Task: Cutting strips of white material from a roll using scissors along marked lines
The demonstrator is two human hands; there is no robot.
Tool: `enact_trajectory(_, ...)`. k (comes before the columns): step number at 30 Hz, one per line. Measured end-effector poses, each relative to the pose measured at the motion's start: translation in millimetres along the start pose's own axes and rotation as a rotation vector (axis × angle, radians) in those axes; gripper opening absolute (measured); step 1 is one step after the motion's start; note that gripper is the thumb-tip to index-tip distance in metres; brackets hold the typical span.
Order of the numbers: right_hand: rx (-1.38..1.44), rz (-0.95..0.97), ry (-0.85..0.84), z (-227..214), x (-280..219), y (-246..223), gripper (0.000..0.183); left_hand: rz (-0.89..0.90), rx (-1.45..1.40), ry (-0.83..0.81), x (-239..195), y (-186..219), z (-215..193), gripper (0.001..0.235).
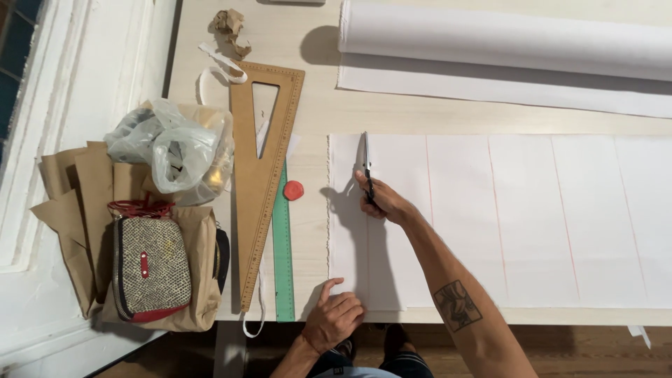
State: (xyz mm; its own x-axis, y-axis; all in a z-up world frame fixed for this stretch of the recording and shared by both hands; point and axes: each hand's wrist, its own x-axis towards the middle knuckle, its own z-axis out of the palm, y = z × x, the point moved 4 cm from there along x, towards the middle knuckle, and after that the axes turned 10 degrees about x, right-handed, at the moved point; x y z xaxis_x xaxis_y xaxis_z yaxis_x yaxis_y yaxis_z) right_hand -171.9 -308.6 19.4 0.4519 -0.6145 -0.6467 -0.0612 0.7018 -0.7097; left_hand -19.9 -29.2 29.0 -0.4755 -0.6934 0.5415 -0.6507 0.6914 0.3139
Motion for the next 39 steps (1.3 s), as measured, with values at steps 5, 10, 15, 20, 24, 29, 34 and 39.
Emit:
enact_trajectory(5,0.002,-0.103,-0.019,-1,8,-10,0.063,-0.029,-0.001,0.029,1,1,0,0.02)
enact_trajectory(10,0.017,-0.249,-0.11,9,-4,20,0.062,-0.087,0.039,-0.005,-13,-2,15,0.014)
enact_trajectory(15,0.036,-0.278,-0.143,22,-98,114,0.063,-0.235,0.116,0.031,-14,-12,24,0.013)
enact_trajectory(20,0.293,-0.029,-0.132,17,-239,258,0.055,-0.333,0.169,0.13,0,-10,9,0.016)
enact_trajectory(24,0.309,-0.055,-0.092,8,-308,332,0.048,-0.319,0.198,0.186,15,0,-4,0.017)
enact_trajectory(29,0.195,0.127,0.075,2,-351,339,0.049,-0.078,0.121,0.082,36,48,23,0.026)
enact_trajectory(34,0.173,0.091,0.101,-15,-336,326,0.056,-0.051,0.047,0.028,51,79,81,0.033)
enact_trajectory(39,0.039,0.162,0.052,-15,-334,289,0.056,-0.073,0.142,0.032,61,82,102,0.037)
